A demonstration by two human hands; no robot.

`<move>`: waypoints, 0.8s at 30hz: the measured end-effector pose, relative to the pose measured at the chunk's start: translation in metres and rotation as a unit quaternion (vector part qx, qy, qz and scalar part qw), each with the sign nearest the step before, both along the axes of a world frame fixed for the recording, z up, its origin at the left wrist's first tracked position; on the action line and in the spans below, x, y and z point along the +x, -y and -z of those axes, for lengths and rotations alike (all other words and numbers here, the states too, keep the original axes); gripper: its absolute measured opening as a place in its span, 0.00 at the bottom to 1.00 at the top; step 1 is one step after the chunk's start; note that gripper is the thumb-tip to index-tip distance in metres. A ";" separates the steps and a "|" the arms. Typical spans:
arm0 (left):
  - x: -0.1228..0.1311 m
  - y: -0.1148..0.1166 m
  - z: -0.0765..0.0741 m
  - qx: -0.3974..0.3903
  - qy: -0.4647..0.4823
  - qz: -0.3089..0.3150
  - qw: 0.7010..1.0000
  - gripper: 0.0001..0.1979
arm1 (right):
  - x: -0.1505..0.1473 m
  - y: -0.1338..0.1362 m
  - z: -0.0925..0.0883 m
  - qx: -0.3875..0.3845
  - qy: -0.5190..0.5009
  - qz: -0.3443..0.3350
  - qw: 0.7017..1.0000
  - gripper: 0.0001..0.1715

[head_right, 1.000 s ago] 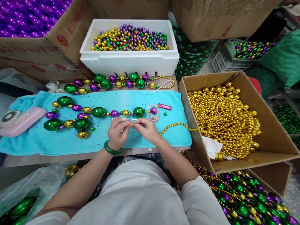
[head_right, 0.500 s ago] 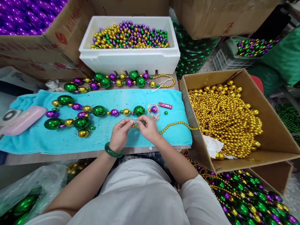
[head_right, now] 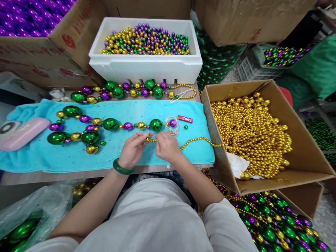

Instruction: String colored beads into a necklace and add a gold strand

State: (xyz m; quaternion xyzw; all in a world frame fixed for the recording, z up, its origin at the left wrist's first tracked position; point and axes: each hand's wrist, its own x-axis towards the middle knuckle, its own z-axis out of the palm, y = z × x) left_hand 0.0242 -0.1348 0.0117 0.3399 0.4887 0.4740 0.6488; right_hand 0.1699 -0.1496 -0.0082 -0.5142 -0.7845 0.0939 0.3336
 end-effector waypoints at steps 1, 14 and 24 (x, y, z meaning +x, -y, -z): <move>0.001 0.000 0.001 0.023 -0.050 0.002 0.999 0.09 | -0.001 0.002 -0.002 0.012 0.040 -0.018 0.999 0.09; -0.008 -0.030 0.002 -0.009 -0.234 0.296 0.926 0.05 | 0.008 0.005 0.002 0.041 0.161 -0.065 0.984 0.11; -0.024 -0.044 0.013 -0.057 -0.166 0.365 0.914 0.07 | 0.006 0.004 0.008 -0.038 0.068 -0.075 0.994 0.09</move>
